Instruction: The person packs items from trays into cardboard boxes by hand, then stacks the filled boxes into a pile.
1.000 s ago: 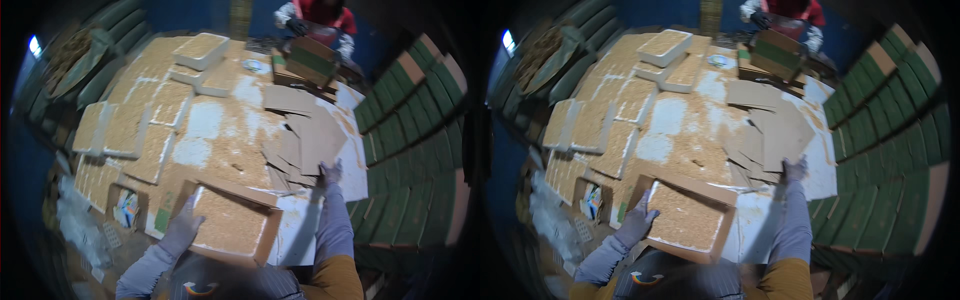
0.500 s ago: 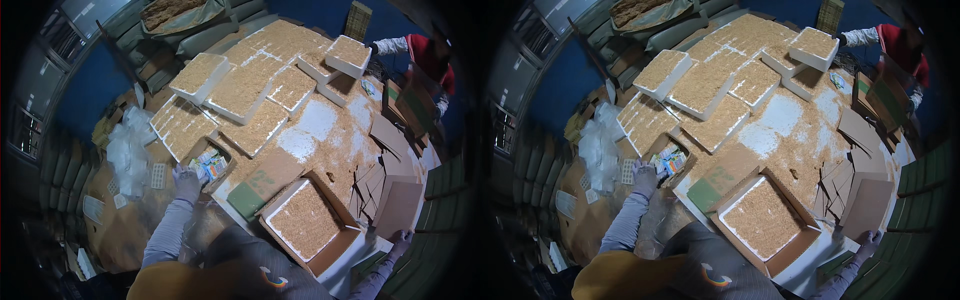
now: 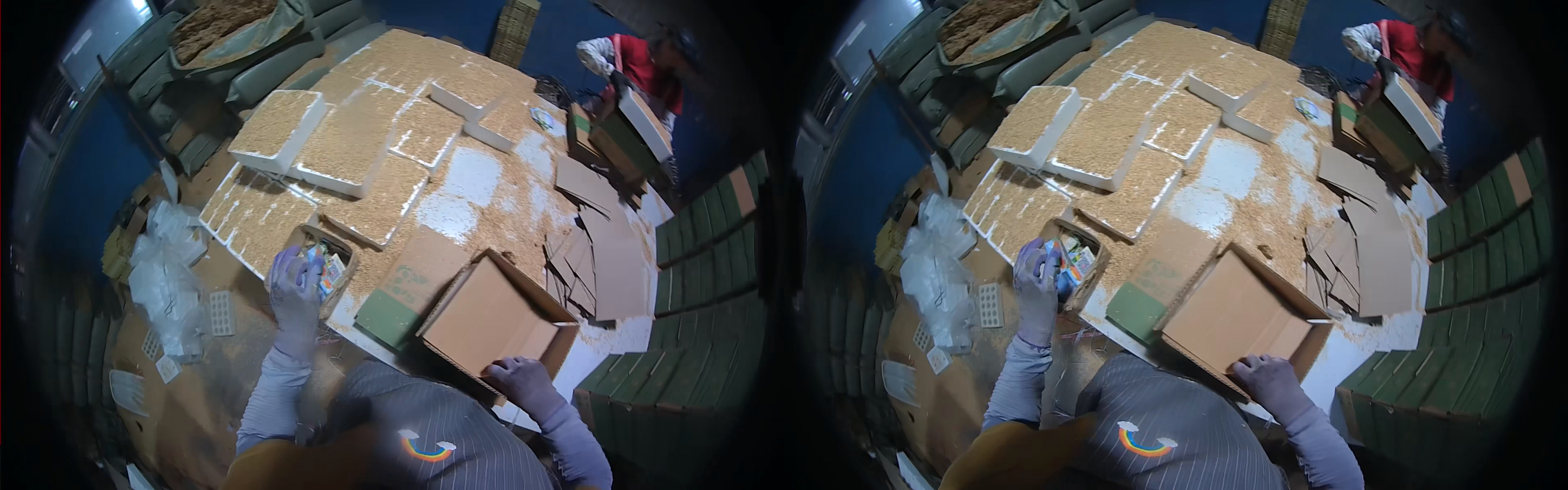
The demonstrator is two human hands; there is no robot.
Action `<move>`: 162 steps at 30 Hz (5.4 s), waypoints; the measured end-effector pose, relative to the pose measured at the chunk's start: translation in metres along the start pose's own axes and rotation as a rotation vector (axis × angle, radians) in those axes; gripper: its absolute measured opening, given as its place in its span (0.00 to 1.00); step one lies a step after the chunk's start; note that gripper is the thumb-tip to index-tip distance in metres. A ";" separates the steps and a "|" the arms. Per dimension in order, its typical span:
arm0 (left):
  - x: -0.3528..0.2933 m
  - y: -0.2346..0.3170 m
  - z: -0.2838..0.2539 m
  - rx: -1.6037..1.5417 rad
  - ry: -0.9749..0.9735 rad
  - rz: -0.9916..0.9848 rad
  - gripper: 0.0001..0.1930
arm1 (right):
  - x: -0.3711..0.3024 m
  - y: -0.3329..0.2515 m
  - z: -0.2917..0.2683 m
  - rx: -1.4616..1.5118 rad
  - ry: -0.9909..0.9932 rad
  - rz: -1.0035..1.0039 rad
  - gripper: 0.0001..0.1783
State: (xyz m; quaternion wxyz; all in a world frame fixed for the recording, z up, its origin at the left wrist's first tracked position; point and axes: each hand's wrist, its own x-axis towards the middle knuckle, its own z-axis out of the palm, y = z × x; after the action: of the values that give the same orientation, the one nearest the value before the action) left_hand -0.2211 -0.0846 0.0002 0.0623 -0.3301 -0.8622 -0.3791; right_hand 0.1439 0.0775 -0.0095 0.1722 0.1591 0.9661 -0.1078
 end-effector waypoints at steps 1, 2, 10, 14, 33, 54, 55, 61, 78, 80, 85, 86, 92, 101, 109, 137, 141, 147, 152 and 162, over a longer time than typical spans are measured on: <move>0.000 0.026 0.007 -0.029 0.059 0.245 0.09 | 0.006 0.000 0.010 0.039 0.000 0.003 0.09; -0.003 0.054 0.014 -0.014 -0.011 0.483 0.07 | 0.011 -0.001 0.010 0.076 0.001 0.003 0.09; -0.066 0.129 0.131 0.592 -1.016 0.980 0.16 | -0.017 0.004 -0.020 0.252 0.067 0.097 0.15; -0.032 0.134 0.106 -0.045 -1.126 0.850 0.19 | -0.047 0.017 -0.018 0.457 0.696 0.361 0.16; -0.023 0.098 0.155 -0.006 -1.183 0.240 0.34 | -0.017 -0.016 0.048 1.555 0.872 0.750 0.51; -0.129 0.658 0.134 -1.140 -1.319 1.258 0.27 | -0.715 -0.065 0.062 0.543 2.540 0.934 0.19; -0.149 0.671 0.136 -1.422 -1.846 0.752 0.28 | -0.735 -0.046 0.034 0.527 2.508 0.954 0.19; -0.150 0.675 0.138 -1.127 -0.799 1.751 0.25 | -0.792 0.077 -0.095 0.604 2.227 0.997 0.19; -0.140 0.528 0.142 -1.066 -0.869 1.102 0.30 | -0.583 0.200 0.002 0.902 1.742 1.018 0.21; -0.128 0.422 0.160 -0.678 -0.860 1.243 0.31 | -0.537 0.161 0.094 0.996 1.753 1.056 0.21; -0.110 0.107 0.197 0.305 -0.951 0.987 0.47 | -0.291 0.075 0.320 1.066 1.242 1.229 0.22; -0.121 0.069 0.192 0.331 -0.946 0.991 0.48 | -0.209 0.062 0.297 1.700 1.434 1.102 0.28; -0.184 0.053 0.189 0.091 -1.071 1.168 0.45 | -0.041 0.080 0.185 1.438 1.032 1.120 0.23; 0.030 0.142 0.078 0.088 -0.314 0.883 0.31 | -0.098 0.080 0.036 1.453 1.056 0.575 0.20; 0.049 0.146 0.044 -0.037 -1.479 0.436 0.22 | -0.021 0.027 -0.022 -0.010 0.871 0.384 0.30; 0.005 0.157 0.119 0.089 -0.203 0.953 0.33 | -0.037 0.067 0.016 1.101 0.551 0.186 0.47; -0.010 0.142 0.049 -0.117 -0.757 1.154 0.44 | -0.016 0.084 0.002 1.591 0.359 0.506 0.45; 0.000 0.071 0.101 -0.443 -0.727 1.050 0.35 | -0.012 0.119 -0.008 1.498 0.518 0.344 0.38; -0.029 0.044 0.193 -0.297 -0.845 -0.081 0.22 | 0.003 0.145 0.004 1.419 0.594 0.540 0.21; 0.179 -0.087 0.225 0.323 0.034 -0.886 0.31 | 0.016 0.101 0.011 1.127 0.760 0.655 0.16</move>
State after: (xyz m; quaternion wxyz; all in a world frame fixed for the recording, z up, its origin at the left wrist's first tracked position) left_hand -0.3812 0.1222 -0.1473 -0.0407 0.0897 -0.9669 -0.2355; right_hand 0.1676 0.1728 -0.0406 -0.2574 0.5285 0.6608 -0.4667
